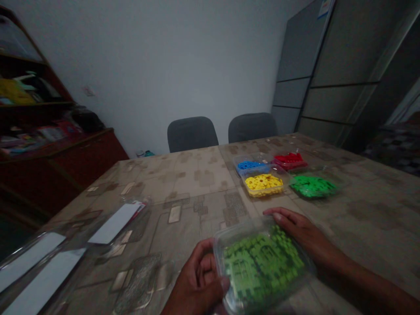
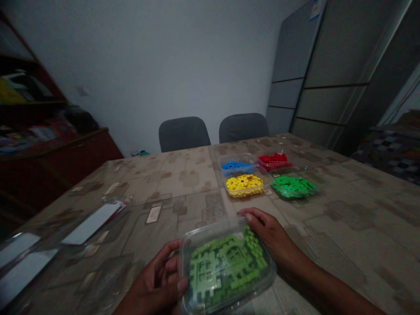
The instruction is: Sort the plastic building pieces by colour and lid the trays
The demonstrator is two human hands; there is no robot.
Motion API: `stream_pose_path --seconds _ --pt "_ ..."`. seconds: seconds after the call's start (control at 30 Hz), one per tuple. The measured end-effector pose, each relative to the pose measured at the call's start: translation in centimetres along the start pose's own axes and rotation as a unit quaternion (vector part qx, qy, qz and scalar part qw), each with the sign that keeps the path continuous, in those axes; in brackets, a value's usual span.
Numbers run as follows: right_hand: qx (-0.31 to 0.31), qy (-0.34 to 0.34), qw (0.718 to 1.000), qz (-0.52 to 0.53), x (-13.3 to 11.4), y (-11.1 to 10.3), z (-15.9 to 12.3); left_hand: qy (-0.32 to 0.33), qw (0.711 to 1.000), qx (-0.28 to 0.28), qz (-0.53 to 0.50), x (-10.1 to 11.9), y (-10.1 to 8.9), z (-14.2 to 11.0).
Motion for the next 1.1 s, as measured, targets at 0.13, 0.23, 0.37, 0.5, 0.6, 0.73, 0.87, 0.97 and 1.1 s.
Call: stream_pose_path --seconds 0.13,0.23,0.37,0.5,0.6,0.73,0.87,0.97,1.1 --pt "-0.061 -0.052 0.997 0.004 -0.8 0.8 -0.1 0.033 0.997 0.065 0.004 1.7 -1.6 0.1" --pt "-0.122 -0.045 0.992 0.004 0.2 1.6 0.1 0.046 0.994 0.098 0.01 2.6 -2.7 0.1" --pt "-0.151 -0.045 0.987 0.011 1.2 2.1 0.3 0.052 0.992 0.113 0.015 3.2 -3.2 -0.1" --pt "-0.161 -0.063 0.985 0.014 0.8 2.4 0.2 0.055 0.993 0.106 0.019 3.1 -2.9 -0.1" --pt "-0.158 -0.069 0.985 0.007 0.7 2.5 0.1 0.066 0.992 0.11 0.021 3.3 -2.7 -0.2" --pt "-0.134 -0.063 0.989 -0.004 0.8 2.3 0.1 0.056 0.99 0.126 0.033 3.3 -2.8 -0.4" --pt "-0.131 -0.045 0.99 -0.019 0.8 2.3 -0.2 0.053 0.988 0.141 0.045 3.3 -3.0 -0.5" --pt "-0.143 -0.036 0.989 -0.002 0.9 2.3 -0.3 0.059 0.986 0.148 0.055 3.4 -3.1 -0.5" --pt "-0.167 -0.048 0.985 0.02 1.0 2.3 -0.1 0.06 0.984 0.156 0.054 3.4 -3.2 -0.7"
Point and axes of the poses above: each hand's wrist, its own z-axis towards the middle knuckle, its own y-axis out of the palm, x = y × z, the point moved 10 cm from there along z, towards the middle knuckle, and after that the axes turned 15 degrees about -x, right-handed, at the moved point
